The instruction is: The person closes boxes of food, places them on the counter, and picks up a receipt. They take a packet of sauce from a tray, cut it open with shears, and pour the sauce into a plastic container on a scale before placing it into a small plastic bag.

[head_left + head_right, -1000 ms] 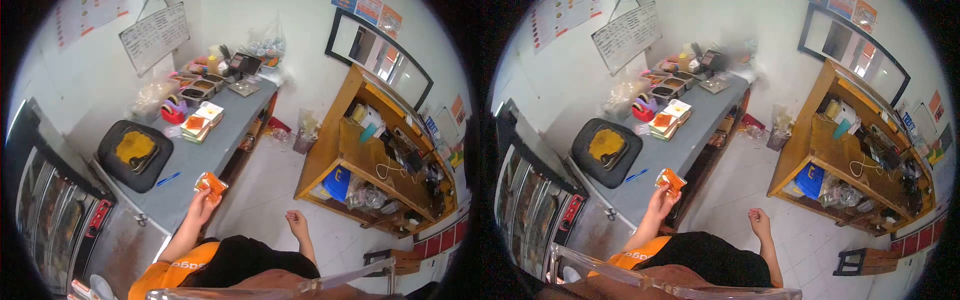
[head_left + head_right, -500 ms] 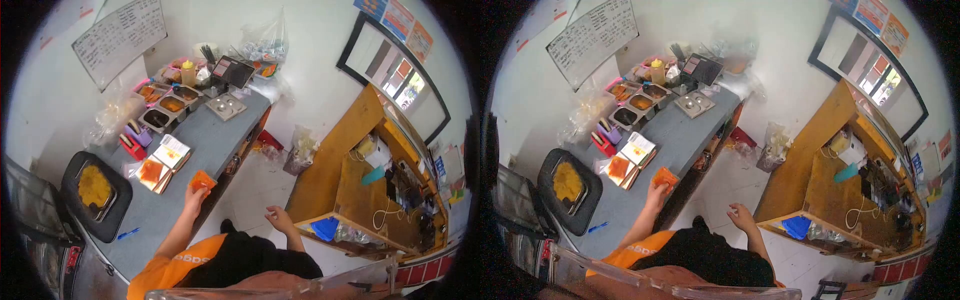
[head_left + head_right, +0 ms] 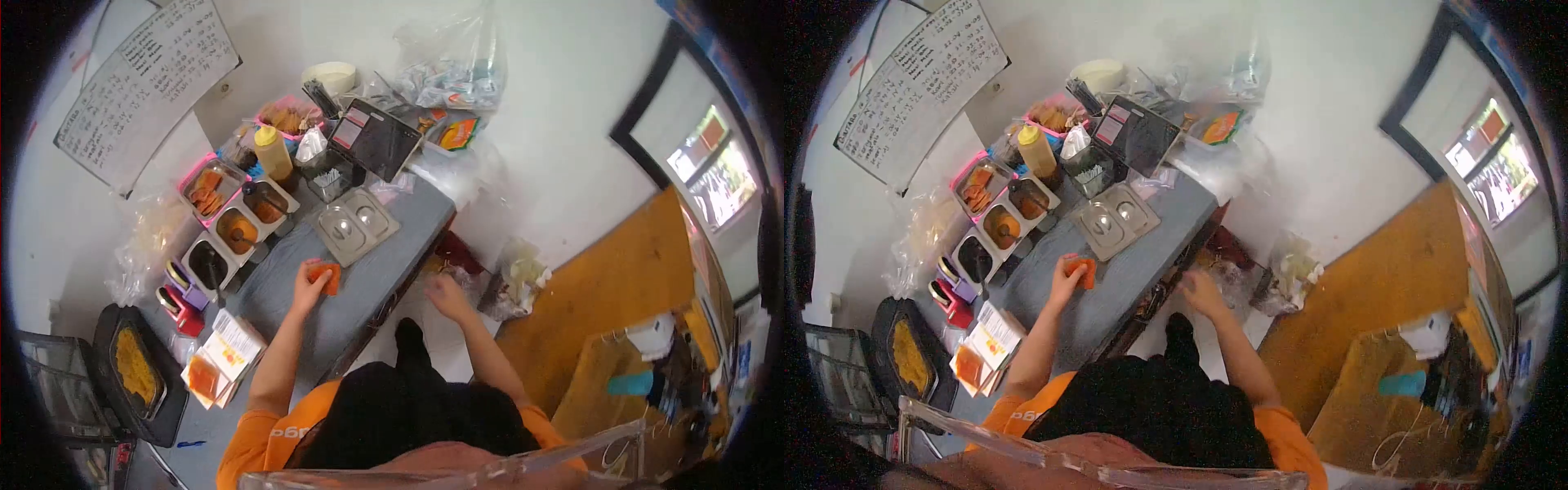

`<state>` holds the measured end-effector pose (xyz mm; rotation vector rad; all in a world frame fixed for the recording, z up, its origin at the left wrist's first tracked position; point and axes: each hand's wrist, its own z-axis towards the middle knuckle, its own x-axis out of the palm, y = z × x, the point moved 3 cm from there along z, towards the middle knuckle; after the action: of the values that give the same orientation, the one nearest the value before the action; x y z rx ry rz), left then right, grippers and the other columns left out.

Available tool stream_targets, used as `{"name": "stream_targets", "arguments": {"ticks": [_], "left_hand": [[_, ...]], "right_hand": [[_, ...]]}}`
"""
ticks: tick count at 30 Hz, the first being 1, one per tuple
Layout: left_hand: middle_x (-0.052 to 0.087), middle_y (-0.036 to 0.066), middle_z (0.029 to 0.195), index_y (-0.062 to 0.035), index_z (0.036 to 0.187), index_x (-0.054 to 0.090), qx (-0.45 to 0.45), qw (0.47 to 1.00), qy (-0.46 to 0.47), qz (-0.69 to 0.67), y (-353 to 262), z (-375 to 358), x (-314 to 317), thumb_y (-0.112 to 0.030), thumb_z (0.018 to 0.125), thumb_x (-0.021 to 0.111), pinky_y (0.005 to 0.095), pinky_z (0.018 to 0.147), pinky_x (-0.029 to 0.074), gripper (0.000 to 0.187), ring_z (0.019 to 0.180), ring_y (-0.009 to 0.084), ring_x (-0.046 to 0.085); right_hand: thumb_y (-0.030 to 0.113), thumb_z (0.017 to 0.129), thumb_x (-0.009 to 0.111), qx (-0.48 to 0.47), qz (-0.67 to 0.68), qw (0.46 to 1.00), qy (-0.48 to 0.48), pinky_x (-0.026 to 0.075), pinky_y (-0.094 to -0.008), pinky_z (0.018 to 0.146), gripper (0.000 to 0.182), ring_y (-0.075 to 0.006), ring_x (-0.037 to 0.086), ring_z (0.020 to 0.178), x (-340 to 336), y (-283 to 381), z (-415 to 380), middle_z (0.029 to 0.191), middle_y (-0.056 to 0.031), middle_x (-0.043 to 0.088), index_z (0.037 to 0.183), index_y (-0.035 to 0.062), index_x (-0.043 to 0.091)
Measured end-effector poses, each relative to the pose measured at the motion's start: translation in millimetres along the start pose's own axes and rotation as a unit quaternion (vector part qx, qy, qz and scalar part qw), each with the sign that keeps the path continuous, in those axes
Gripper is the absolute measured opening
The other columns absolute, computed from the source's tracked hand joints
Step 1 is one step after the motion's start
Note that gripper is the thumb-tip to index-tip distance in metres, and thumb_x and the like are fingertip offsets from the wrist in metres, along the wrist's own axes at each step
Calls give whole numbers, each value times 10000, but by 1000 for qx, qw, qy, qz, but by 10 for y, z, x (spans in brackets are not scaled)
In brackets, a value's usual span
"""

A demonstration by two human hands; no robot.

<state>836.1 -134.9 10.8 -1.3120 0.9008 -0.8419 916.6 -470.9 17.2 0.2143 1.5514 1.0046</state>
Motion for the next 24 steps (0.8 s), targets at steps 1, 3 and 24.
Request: {"name": "stream_targets", "arguments": {"ticks": [1, 3, 24], "left_hand": [[582, 103, 950, -33, 1112, 471, -4, 1000, 17, 21, 12, 148, 49, -152, 755, 689, 277, 732, 471, 435, 856, 162, 580], [590, 110, 909, -38, 1104, 479, -18, 999, 21, 42, -104, 395, 202, -188, 750, 703, 273, 718, 468, 445, 841, 159, 586], [426, 164, 1194, -23, 1273, 305, 74, 992, -43, 91, -691, 1027, 1976, -226, 650, 782, 389, 953, 362, 811, 1124, 265, 429]], "right_hand": [[195, 777, 615, -37, 13, 999, -15, 411, -388, 881, 332, -328, 532, 1001, -47, 22, 402, 1058, -180, 570, 1051, 11, 578], [151, 761, 608, -128, -1, 991, -38, 394, -390, 904, 316, -343, 495, 1053, 90, -213, 1179, 1108, -170, 547, 1034, -3, 567], [37, 779, 612, -184, 319, 907, 204, 444, -344, 847, 121, -244, 557, 1021, -665, -45, 2138, 1017, -124, 623, 898, 15, 606]]}}
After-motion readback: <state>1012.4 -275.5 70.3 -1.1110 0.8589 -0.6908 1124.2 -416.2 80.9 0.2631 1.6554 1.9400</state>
